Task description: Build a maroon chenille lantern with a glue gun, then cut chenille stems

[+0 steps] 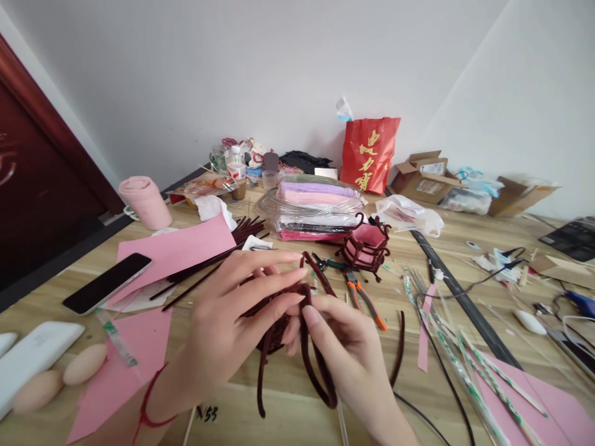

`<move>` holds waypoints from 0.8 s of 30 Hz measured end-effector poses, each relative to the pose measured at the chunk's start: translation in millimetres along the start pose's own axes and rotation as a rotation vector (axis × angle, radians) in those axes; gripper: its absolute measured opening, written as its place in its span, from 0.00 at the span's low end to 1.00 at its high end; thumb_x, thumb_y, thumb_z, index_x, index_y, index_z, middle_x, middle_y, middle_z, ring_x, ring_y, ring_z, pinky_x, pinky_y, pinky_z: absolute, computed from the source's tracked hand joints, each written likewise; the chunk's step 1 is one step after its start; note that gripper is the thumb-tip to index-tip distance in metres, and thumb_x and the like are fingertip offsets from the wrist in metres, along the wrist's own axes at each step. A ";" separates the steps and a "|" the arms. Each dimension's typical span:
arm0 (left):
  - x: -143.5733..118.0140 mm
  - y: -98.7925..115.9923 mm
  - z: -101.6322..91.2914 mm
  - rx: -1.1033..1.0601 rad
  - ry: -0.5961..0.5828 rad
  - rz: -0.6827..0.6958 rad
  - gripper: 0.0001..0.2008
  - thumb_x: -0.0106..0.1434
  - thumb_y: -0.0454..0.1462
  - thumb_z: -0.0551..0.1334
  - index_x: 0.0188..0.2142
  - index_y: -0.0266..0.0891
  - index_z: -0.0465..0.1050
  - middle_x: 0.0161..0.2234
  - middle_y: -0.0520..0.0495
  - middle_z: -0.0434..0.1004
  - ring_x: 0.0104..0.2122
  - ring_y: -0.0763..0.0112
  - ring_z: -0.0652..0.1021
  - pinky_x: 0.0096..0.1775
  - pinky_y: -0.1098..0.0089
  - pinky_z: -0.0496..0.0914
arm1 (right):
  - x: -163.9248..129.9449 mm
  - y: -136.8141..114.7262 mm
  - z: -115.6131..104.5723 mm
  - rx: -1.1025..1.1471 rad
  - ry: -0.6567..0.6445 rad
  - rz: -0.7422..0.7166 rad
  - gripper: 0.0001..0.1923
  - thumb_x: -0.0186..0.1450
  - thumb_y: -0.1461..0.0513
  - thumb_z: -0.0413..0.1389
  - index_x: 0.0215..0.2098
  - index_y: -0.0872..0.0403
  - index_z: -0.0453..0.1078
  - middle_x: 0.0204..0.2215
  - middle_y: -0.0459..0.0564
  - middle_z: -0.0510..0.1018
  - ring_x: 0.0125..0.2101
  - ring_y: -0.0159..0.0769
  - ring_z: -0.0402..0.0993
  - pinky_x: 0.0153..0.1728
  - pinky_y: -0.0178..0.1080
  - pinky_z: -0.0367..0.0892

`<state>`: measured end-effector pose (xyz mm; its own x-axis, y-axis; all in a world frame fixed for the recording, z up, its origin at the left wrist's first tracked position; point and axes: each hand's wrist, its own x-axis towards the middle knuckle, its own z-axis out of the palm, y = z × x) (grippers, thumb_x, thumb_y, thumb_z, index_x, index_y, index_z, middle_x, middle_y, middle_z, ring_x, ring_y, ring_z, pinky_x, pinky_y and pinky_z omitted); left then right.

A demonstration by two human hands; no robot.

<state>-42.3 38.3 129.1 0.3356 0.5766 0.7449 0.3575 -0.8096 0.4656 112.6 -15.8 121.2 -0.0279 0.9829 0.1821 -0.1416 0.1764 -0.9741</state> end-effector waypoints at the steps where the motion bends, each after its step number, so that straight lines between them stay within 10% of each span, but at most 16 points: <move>1: 0.4 -0.3 -0.5 -0.019 -0.012 -0.007 0.16 0.64 0.32 0.64 0.49 0.52 0.78 0.49 0.49 0.79 0.43 0.66 0.78 0.44 0.66 0.73 | -0.2 -1.3 -0.6 0.007 -0.004 0.010 0.13 0.68 0.56 0.57 0.29 0.54 0.72 0.21 0.46 0.78 0.21 0.30 0.75 0.25 0.32 0.73; 8: 2.6 0.6 -2.0 -0.162 -0.048 -0.005 0.10 0.63 0.32 0.65 0.41 0.48 0.81 0.44 0.48 0.81 0.43 0.66 0.78 0.47 0.65 0.72 | 0.6 -1.7 -5.8 0.046 -0.070 0.059 0.14 0.68 0.55 0.57 0.28 0.55 0.72 0.20 0.46 0.77 0.21 0.30 0.74 0.25 0.33 0.72; 14: 6.0 2.9 8.4 -0.553 -0.163 -0.449 0.05 0.60 0.36 0.67 0.38 0.42 0.79 0.38 0.47 0.82 0.37 0.67 0.80 0.38 0.69 0.75 | 0.9 4.9 -11.7 -0.108 -0.075 -0.025 0.14 0.71 0.56 0.53 0.30 0.54 0.70 0.24 0.46 0.76 0.26 0.30 0.72 0.30 0.33 0.68; 20: 6.9 -1.3 11.0 -0.658 -0.111 -0.409 0.04 0.59 0.32 0.67 0.27 0.40 0.77 0.38 0.46 0.81 0.39 0.68 0.80 0.44 0.68 0.73 | -8.4 9.1 -13.6 -0.295 -0.041 -0.002 0.14 0.71 0.52 0.52 0.33 0.52 0.70 0.28 0.46 0.72 0.31 0.33 0.68 0.36 0.35 0.63; 24: 8.2 0.1 10.4 -0.729 -0.113 -0.438 0.06 0.59 0.34 0.67 0.26 0.40 0.76 0.35 0.46 0.79 0.37 0.68 0.78 0.41 0.68 0.73 | -8.0 8.6 -9.0 0.007 -0.155 0.200 0.19 0.71 0.49 0.50 0.30 0.53 0.66 0.21 0.42 0.63 0.23 0.28 0.57 0.26 0.32 0.57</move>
<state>-30.4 44.0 130.2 0.3964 0.8301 0.3921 -0.1611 -0.3576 0.9199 120.6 -21.6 110.1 -0.2077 0.9782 0.0048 -0.1248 -0.0217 -0.9919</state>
